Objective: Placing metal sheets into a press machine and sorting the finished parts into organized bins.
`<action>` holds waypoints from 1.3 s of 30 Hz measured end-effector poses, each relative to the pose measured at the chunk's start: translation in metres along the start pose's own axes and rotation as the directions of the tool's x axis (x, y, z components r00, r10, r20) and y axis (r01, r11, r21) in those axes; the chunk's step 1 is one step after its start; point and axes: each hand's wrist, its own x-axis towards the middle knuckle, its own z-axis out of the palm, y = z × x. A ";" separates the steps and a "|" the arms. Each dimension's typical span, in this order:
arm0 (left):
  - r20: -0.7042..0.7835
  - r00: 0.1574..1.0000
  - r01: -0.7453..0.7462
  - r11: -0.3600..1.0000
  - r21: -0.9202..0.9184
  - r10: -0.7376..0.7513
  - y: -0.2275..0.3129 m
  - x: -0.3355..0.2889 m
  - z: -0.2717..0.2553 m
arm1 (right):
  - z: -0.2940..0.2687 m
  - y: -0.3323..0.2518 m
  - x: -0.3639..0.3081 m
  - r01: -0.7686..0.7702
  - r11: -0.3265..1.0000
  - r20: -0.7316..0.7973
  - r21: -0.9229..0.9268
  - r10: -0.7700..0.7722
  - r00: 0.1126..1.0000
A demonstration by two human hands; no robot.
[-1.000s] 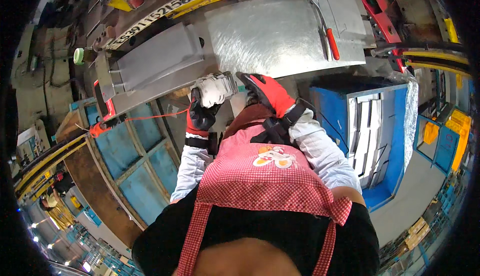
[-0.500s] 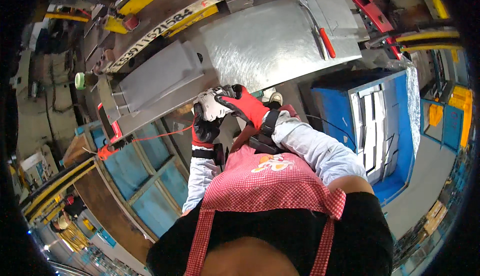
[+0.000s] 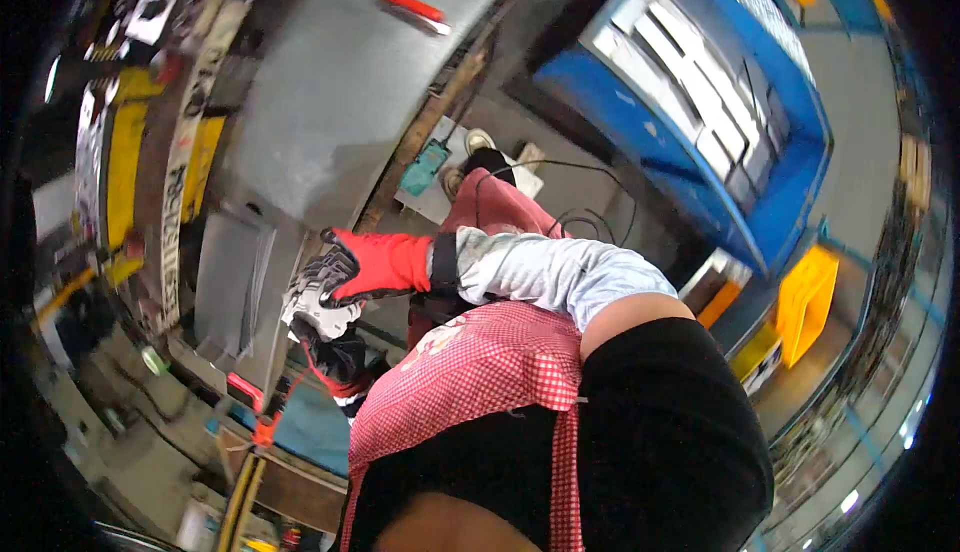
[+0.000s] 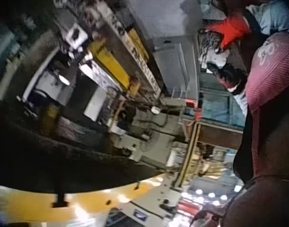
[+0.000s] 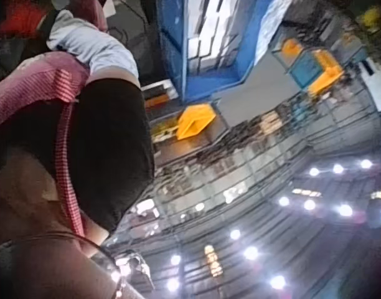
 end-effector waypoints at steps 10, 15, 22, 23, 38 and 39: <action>0.819 0.545 -0.837 0.172 0.519 0.178 0.006 0.038 0.053 | -0.047 0.019 -0.073 0.104 0.985 -0.393 0.135 -0.043 0.919; 0.737 0.672 -0.606 0.515 0.607 -0.077 -0.013 0.037 0.110 | -0.050 0.029 -0.121 0.025 0.984 -0.597 0.174 0.085 0.798; 0.644 0.688 -0.022 0.877 0.481 -0.336 -0.053 0.033 0.123 | -0.061 0.037 -0.173 -0.063 0.967 -0.620 0.247 0.207 0.757; 0.689 0.663 -0.185 0.829 0.528 -0.292 -0.058 0.029 0.125 | -0.058 0.046 -0.176 -0.034 0.969 -0.648 0.244 0.190 0.737; 0.540 0.585 0.317 0.784 0.534 -0.605 -0.199 -0.154 0.277 | -0.163 0.135 -0.404 0.112 0.933 -0.751 0.343 0.200 0.629; 0.577 0.534 0.357 0.784 0.509 -0.618 -0.207 -0.174 0.295 | -0.169 0.135 -0.428 0.172 0.911 -0.767 0.375 0.200 0.610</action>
